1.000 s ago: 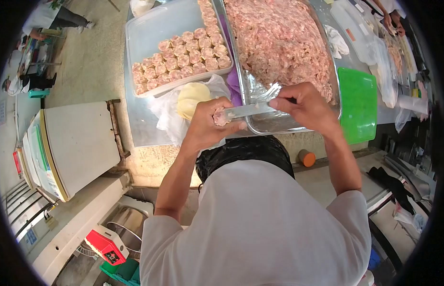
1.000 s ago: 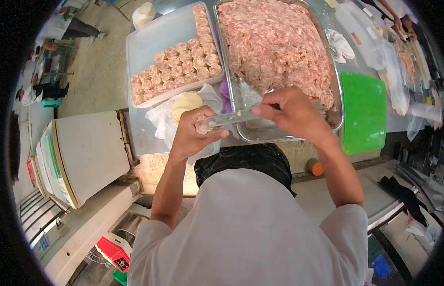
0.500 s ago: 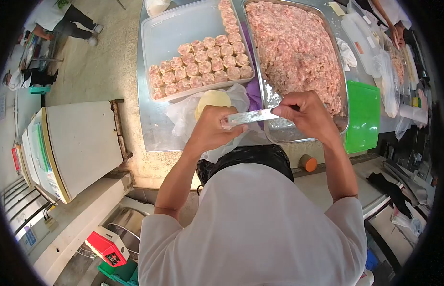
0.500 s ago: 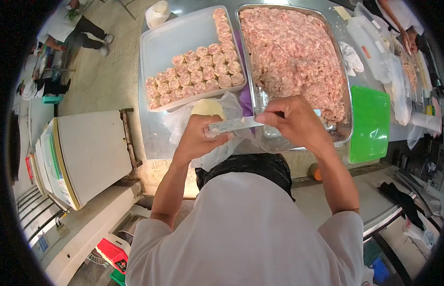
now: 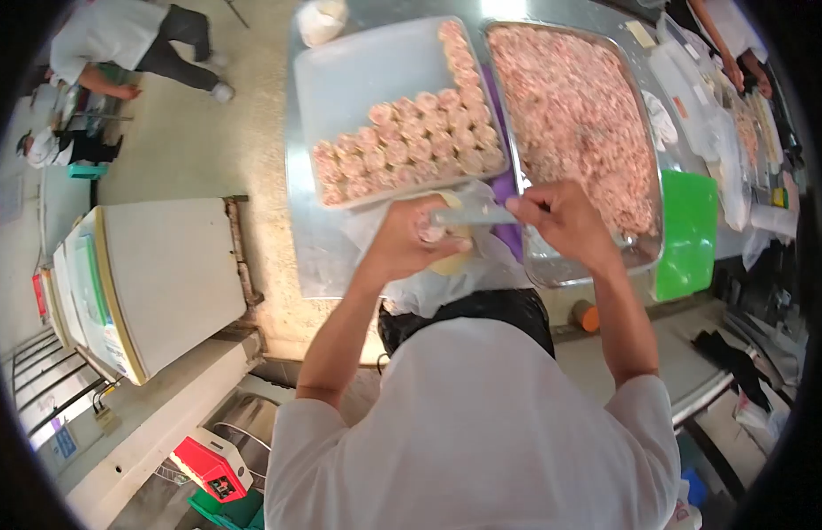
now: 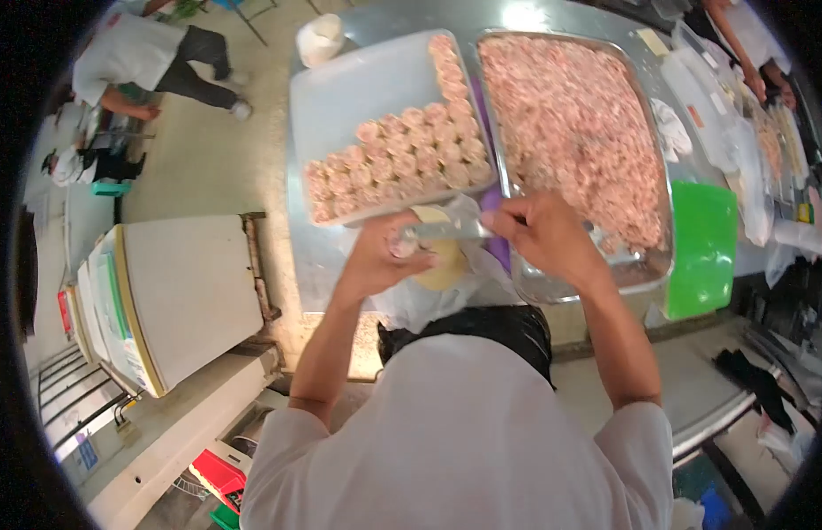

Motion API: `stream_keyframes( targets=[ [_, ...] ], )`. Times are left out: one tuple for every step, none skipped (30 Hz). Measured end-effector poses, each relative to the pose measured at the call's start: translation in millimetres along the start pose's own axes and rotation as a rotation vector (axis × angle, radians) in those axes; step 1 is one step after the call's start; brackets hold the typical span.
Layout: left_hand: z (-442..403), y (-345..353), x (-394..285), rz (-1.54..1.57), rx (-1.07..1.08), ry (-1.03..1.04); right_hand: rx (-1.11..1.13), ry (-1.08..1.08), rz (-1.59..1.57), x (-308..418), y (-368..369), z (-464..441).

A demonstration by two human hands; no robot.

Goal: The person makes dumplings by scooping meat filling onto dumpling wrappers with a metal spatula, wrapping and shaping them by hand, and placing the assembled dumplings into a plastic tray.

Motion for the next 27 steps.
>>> stream_keyframes(
  targets=[
    [-0.1,-5.1,-7.2,-0.088,-0.025,0.048,0.023,-0.012,0.008,-4.6,8.5,-1.8],
    [0.5,-12.3,0.0,-0.094,-0.031,0.028,0.042,-0.025,0.019,-6.9,12.5,-3.1],
    [1.4,-19.0,12.1,-0.093,-0.036,0.007,-0.002,-0.029,0.01,-6.8,7.3,-0.3],
    [0.1,-26.2,15.0,-0.086,-0.039,-0.016,-0.044,-0.026,0.001,-8.8,1.9,5.2],
    [-0.3,-38.1,6.9,-0.065,-0.064,0.058,-0.082,-0.016,-0.009,-13.2,-3.8,9.5],
    [-0.3,-53.4,10.3,0.073,-0.09,0.027,-0.1,0.014,-0.07,-22.0,-7.3,13.2],
    [-0.4,-71.5,14.9,0.216,-0.11,-0.006,-0.119,0.05,-0.13,-32.5,-10.2,18.4],
    [-2.0,-90.5,15.9,0.204,-0.096,-0.004,-0.137,0.094,-0.191,-42.9,-11.6,24.4],
    [-3.8,-109.7,17.0,0.193,-0.081,-0.002,-0.141,0.103,-0.202,-48.5,-10.9,28.8],
    [-9.6,-125.6,13.4,0.025,-0.031,0.041,-0.136,0.129,-0.228,-52.9,-6.5,33.0],
    [-14.0,-143.6,4.3,0.022,-0.166,0.045,-0.134,0.154,-0.255,-54.7,-0.6,35.9],
    [-16.6,-161.0,-5.7,0.017,-0.304,0.05,-0.131,0.175,-0.283,-55.7,4.5,38.1],
    [-24.8,-171.9,-6.3,-0.139,-0.289,0.015,-0.096,0.168,-0.281,-53.6,10.4,38.6],
    [-33.5,-185.6,-6.9,-0.296,-0.275,-0.019,-0.089,0.171,-0.292,-52.8,14.9,39.5],
    [-42.4,-193.1,-6.7,-0.453,-0.261,-0.052,-0.08,0.172,-0.303,-52.1,20.2,40.3],
    [-51.0,-193.1,-4.3,-0.503,-0.237,-0.055,-0.071,0.174,-0.314,-51.8,24.4,41.7],
    [-59.3,-192.8,0.0,-0.553,-0.214,-0.056,-0.071,0.178,-0.315,-52.3,25.9,43.0],
    [-67.1,-191.2,4.7,-0.602,-0.188,-0.057,-0.073,0.184,-0.318,-53.4,27.3,45.2],
    [-73.6,-188.5,2.1,-0.727,-0.174,0.005,-0.075,0.192,-0.321,-55.1,28.3,47.8],
    [-78.7,-185.8,-0.7,-0.852,-0.158,0.069,-0.079,0.191,-0.319,-56.2,28.0,49.6],
    [-80.8,-180.5,-5.1,-0.975,-0.142,0.133,-0.082,0.189,-0.317,-57.2,27.9,51.7],
    [-82.5,-182.3,0.2,-0.922,-0.132,0.098,-0.083,0.187,-0.315,-58.1,27.9,53.6],
    [-84.3,-184.2,5.2,-0.869,-0.123,0.064,-0.092,0.197,-0.321,-59.7,27.9,55.3],
    [-87.3,-181.4,4.0,-0.818,-0.113,0.03,-0.103,0.207,-0.328,-61.2,27.8,57.0],
    [-86.7,-182.9,4.2,-0.787,-0.146,-0.038,-0.115,0.219,-0.336,-63.4,27.4,59.4],
    [-82.1,-183.6,3.9,-0.755,-0.178,-0.106,-0.116,0.225,-0.343,-66.5,27.9,61.7],
    [-79.5,-183.5,4.4,-0.722,-0.211,-0.176,-0.116,0.232,-0.35,-70.8,28.6,63.8]
  ],
)
Point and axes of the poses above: each hand's wrist, its own z-axis away from the middle knuckle, its own y-axis out of the palm, x = y × z, the point moved 10 cm from there along -z, towards the middle knuckle, and after that the axes turned 5 degrees about x, right-handed, at the moved point
